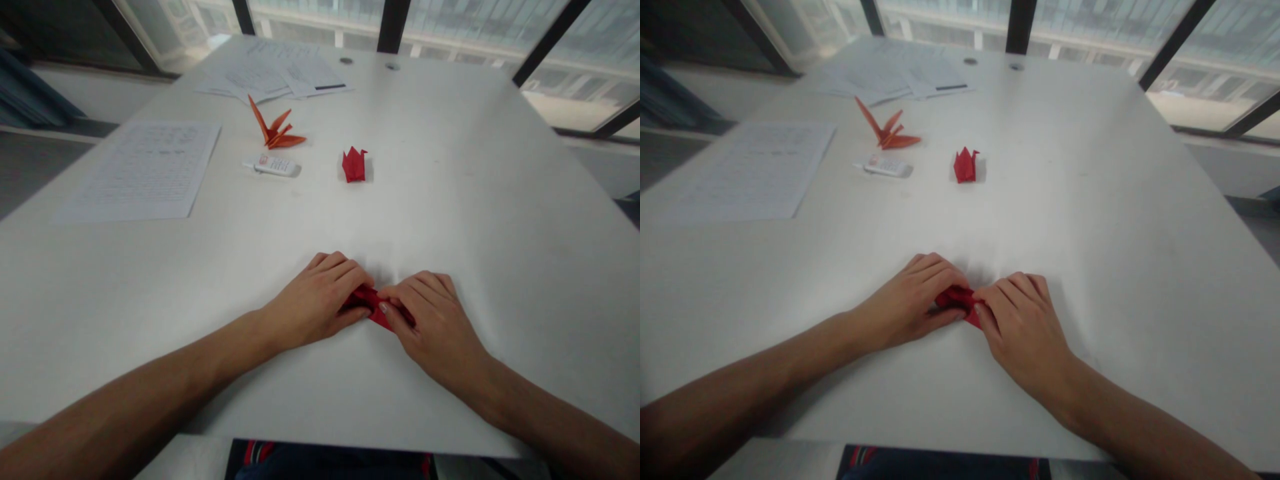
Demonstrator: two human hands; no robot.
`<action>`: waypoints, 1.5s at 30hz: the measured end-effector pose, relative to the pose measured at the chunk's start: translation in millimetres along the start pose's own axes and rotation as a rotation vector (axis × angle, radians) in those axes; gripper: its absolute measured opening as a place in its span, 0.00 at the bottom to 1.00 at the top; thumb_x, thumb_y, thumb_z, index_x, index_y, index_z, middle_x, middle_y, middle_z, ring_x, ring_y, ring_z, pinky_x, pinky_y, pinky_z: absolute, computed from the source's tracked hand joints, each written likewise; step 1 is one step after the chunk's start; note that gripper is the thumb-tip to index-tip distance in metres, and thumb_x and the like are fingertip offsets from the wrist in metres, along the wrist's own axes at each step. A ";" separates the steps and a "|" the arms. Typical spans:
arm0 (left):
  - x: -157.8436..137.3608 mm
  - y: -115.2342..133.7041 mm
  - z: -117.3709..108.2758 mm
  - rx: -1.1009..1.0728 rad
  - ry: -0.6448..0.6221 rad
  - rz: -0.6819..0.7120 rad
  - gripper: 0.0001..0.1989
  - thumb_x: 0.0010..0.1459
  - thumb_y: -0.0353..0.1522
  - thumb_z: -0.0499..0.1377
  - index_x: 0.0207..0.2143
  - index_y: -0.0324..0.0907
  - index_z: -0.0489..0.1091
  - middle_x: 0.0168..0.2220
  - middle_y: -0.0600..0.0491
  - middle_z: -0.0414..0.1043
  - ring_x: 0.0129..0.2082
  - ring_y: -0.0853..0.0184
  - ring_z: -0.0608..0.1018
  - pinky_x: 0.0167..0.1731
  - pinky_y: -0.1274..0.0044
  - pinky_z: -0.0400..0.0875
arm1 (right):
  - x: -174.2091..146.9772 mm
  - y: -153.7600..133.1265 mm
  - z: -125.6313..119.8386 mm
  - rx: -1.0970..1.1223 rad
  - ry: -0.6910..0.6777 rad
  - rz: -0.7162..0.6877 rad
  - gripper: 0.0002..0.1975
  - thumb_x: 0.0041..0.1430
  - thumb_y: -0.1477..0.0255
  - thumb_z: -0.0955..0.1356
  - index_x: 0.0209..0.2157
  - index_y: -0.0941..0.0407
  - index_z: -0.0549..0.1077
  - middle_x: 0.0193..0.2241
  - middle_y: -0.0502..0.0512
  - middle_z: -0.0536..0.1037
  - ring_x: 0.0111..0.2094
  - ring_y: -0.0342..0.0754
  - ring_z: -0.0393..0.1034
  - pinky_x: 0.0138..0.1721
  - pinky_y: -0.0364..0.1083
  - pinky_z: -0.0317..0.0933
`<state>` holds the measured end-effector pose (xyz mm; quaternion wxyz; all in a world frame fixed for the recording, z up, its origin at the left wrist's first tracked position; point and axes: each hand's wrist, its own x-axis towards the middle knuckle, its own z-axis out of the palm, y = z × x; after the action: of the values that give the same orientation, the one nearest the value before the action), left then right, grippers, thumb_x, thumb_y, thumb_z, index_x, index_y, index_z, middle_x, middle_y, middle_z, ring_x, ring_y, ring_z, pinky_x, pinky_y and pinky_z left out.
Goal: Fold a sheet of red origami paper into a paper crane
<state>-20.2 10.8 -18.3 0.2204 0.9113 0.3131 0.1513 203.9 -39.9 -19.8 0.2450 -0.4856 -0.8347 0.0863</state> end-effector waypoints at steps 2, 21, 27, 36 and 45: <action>-0.3 -0.3 0.6 0.008 -0.007 -0.002 0.12 0.67 0.38 0.61 0.49 0.42 0.69 0.45 0.49 0.76 0.48 0.58 0.73 0.49 0.66 0.64 | -0.3 -2.1 0.6 -0.091 0.027 -0.035 0.05 0.68 0.77 0.67 0.38 0.55 0.74 0.33 0.53 0.80 0.37 0.52 0.69 0.46 0.55 0.57; -1.6 2.7 -2.0 -1.035 0.371 -0.253 0.44 0.53 0.30 0.72 0.65 0.56 0.52 0.70 0.44 0.53 0.58 0.56 0.76 0.54 0.62 0.77 | 2.1 0.6 -14.2 0.519 0.043 0.229 0.10 0.65 0.80 0.66 0.40 0.50 0.75 0.38 0.51 0.77 0.38 0.46 0.74 0.38 0.46 0.67; 3.1 14.6 8.3 -1.293 0.208 -0.271 0.37 0.51 0.29 0.74 0.57 0.48 0.59 0.58 0.42 0.71 0.51 0.59 0.80 0.53 0.63 0.77 | -1.4 -4.3 -10.7 0.739 0.093 0.397 0.06 0.66 0.75 0.67 0.40 0.50 0.75 0.35 0.50 0.78 0.33 0.45 0.74 0.32 0.44 0.67; 4.5 23.0 9.3 -1.246 0.296 -0.291 0.26 0.57 0.31 0.71 0.53 0.44 0.63 0.52 0.45 0.74 0.51 0.60 0.79 0.50 0.66 0.76 | -2.8 -7.5 -5.6 0.760 0.134 0.406 0.05 0.68 0.72 0.67 0.42 0.50 0.76 0.38 0.52 0.79 0.36 0.46 0.75 0.38 0.46 0.70; 7.4 23.6 14.7 -1.242 0.426 -0.307 0.24 0.56 0.35 0.72 0.44 0.46 0.59 0.39 0.54 0.75 0.38 0.67 0.80 0.42 0.71 0.76 | -3.3 -2.4 1.5 0.956 0.163 0.463 0.03 0.67 0.71 0.68 0.38 0.51 0.68 0.33 0.49 0.75 0.28 0.43 0.70 0.26 0.41 0.66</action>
<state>3.4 -5.6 -18.2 0.6558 0.5109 0.3307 0.4466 202.7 -43.8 -21.3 0.4771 -0.4965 -0.5518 0.4704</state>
